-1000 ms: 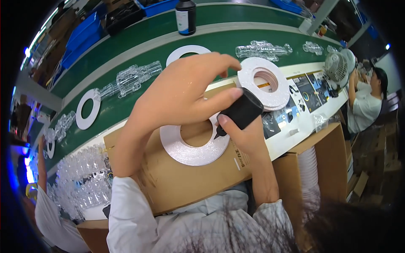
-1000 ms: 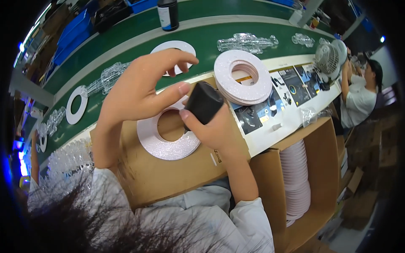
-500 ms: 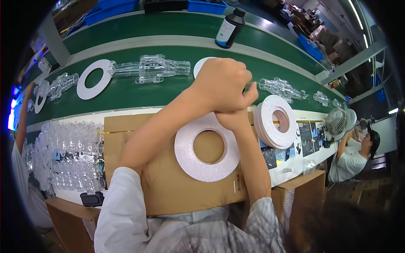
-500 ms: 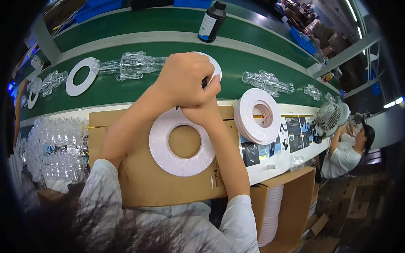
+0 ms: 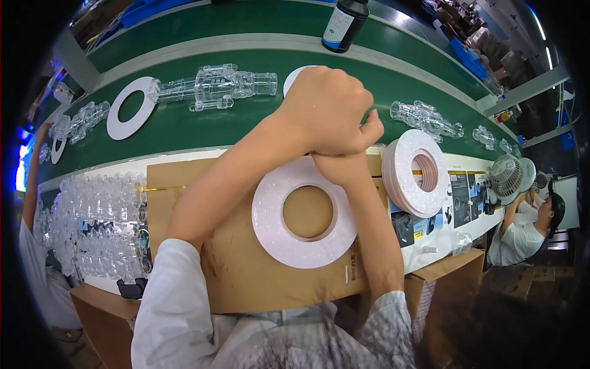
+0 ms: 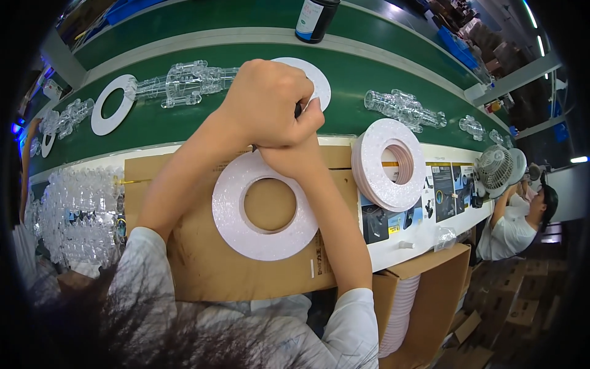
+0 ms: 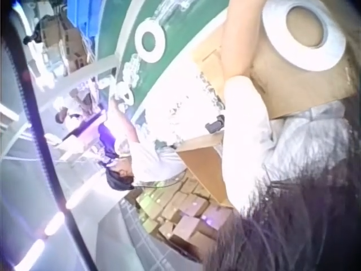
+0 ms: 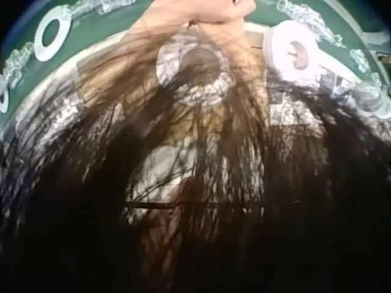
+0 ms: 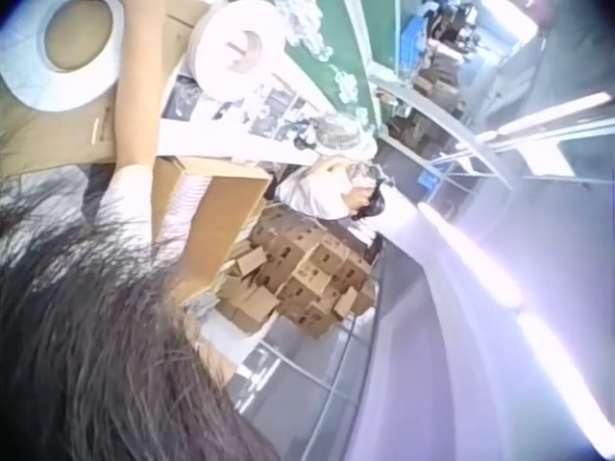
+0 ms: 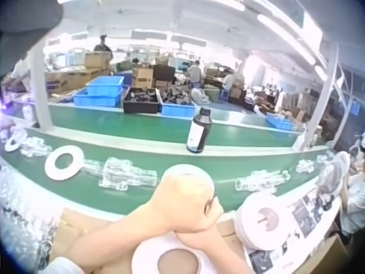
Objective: Apply glue from a squeeze bottle to circular foam rings on an industrial assembly line.
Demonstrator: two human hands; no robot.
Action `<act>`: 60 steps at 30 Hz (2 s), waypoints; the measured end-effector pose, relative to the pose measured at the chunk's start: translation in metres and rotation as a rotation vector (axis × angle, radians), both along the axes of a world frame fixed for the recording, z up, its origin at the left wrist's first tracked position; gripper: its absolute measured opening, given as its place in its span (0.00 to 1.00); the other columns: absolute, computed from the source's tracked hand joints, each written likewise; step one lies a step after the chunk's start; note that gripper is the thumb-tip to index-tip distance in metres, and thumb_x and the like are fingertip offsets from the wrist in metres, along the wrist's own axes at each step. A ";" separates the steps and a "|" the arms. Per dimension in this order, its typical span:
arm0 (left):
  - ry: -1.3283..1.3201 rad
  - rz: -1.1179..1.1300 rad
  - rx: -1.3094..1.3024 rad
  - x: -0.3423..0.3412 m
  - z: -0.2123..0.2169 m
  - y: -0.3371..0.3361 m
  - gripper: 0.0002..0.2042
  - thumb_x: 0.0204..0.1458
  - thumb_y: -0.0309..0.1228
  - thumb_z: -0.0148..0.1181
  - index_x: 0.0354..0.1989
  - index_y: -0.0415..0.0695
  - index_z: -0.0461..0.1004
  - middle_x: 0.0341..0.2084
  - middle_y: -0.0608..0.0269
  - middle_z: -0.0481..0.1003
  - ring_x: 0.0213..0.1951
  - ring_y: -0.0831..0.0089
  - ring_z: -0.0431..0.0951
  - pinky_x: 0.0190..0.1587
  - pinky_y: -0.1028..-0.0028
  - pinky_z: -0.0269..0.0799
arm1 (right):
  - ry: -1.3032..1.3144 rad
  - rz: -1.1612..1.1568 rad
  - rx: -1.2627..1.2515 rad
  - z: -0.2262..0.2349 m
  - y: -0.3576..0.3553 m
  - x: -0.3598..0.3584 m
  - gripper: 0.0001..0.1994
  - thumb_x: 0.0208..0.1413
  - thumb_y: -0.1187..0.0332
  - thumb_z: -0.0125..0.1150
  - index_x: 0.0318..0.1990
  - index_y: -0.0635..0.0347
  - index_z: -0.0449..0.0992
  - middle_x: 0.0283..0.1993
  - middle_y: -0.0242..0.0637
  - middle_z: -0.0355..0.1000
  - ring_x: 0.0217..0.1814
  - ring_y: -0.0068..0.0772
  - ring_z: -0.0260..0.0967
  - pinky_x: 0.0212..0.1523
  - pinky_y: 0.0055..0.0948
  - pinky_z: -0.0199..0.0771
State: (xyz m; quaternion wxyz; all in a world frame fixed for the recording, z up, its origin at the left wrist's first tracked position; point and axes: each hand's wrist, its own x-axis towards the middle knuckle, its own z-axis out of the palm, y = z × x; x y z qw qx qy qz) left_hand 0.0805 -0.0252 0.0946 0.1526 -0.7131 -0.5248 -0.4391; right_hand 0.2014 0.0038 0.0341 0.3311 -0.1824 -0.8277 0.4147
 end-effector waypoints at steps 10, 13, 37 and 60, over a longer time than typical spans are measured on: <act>0.004 0.005 -0.026 -0.003 -0.001 0.000 0.11 0.37 0.35 0.60 0.11 0.43 0.74 0.09 0.60 0.70 0.13 0.62 0.70 0.18 0.67 0.65 | 0.080 0.015 -0.107 0.008 -0.005 -0.005 0.17 0.48 0.77 0.66 0.47 0.63 0.73 0.48 0.39 0.73 0.51 0.34 0.71 0.48 0.35 0.73; 0.011 0.009 -0.032 -0.002 -0.001 0.001 0.11 0.37 0.35 0.60 0.10 0.43 0.74 0.08 0.60 0.70 0.13 0.62 0.70 0.18 0.67 0.65 | 0.092 0.016 -0.129 0.010 -0.005 -0.005 0.17 0.47 0.78 0.66 0.47 0.63 0.73 0.47 0.38 0.74 0.51 0.32 0.72 0.47 0.34 0.74; -0.005 0.008 -0.051 0.001 0.001 -0.001 0.13 0.38 0.37 0.57 0.10 0.42 0.75 0.09 0.58 0.71 0.14 0.59 0.72 0.19 0.63 0.68 | 0.064 0.054 -0.084 0.015 -0.001 -0.005 0.17 0.44 0.79 0.64 0.44 0.64 0.71 0.44 0.38 0.73 0.47 0.31 0.71 0.43 0.33 0.73; -0.037 -0.127 0.269 0.008 0.007 -0.003 0.08 0.35 0.26 0.58 0.11 0.42 0.65 0.09 0.60 0.62 0.13 0.62 0.62 0.16 0.67 0.58 | 0.075 -0.030 0.051 0.028 0.004 0.009 0.13 0.41 0.74 0.65 0.36 0.67 0.72 0.31 0.46 0.76 0.34 0.45 0.77 0.34 0.34 0.74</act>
